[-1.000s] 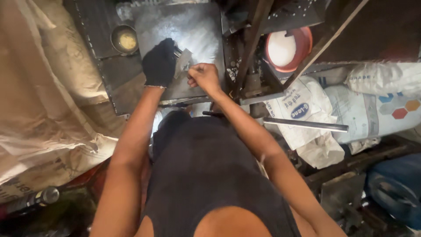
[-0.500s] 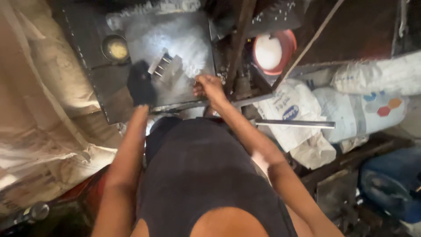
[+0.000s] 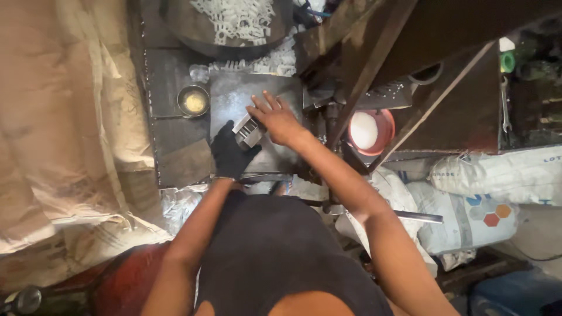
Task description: The person repeatedly places a rectangular block into a machine hopper and turns a crank to process the material. The person wears a glove on the left hand and uses both hands to handle the block and operate the crank.
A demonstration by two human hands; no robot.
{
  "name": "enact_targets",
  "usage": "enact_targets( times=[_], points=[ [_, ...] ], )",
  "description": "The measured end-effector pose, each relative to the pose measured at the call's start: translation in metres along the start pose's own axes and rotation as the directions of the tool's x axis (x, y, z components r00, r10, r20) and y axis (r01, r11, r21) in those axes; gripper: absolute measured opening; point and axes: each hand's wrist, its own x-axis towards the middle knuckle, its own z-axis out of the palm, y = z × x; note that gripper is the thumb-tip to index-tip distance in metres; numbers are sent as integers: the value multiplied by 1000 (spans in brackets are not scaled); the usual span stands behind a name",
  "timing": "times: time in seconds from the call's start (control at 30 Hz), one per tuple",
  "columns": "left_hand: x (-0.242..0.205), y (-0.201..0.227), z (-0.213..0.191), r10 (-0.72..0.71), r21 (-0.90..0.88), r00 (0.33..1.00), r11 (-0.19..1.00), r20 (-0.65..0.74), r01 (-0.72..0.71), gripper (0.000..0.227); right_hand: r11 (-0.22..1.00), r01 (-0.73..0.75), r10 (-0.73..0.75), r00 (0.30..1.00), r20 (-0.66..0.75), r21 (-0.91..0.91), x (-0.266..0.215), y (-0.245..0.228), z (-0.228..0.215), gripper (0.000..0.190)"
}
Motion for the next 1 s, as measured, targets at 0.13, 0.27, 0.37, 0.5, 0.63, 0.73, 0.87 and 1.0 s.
enact_targets(
  times=[0.13, 0.27, 0.37, 0.5, 0.63, 0.73, 0.87, 1.0],
  points=[
    [10, -2, 6, -61, 10, 998, 998, 27, 60, 65, 997, -8, 14, 996, 83, -78, 5, -3, 13, 32],
    [1, 1, 16, -184, 101, 970, 980, 159, 169, 38, 990, -39, 67, 973, 220, -132, -1, -4, 10, 25],
    [-15, 2, 21, -127, 18, 990, 992, -66, 128, 46, 995, -102, 102, 994, -34, 5, -19, -20, -2, 33],
    [-41, -2, 37, -389, 124, 893, 921, 227, 369, 36, 875, -166, 273, 945, -180, 455, -82, -48, -29, 32],
    [-48, 9, 82, -168, -120, 863, 960, 476, 253, 40, 868, -172, 429, 733, -528, 466, -165, -51, -45, 13],
    [-32, 37, 116, -92, -223, 816, 939, 571, 262, 53, 713, -443, 695, 546, -468, 543, -213, -22, -41, 8],
    [47, 88, 154, 159, -189, 962, 975, 224, -117, 69, 656, -549, 753, 423, -504, 518, -242, 10, -19, 10],
    [101, 117, 161, 32, -232, 857, 967, 515, 103, 70, 572, -663, 812, 373, -449, 483, -247, 14, -5, 12]
  ],
)
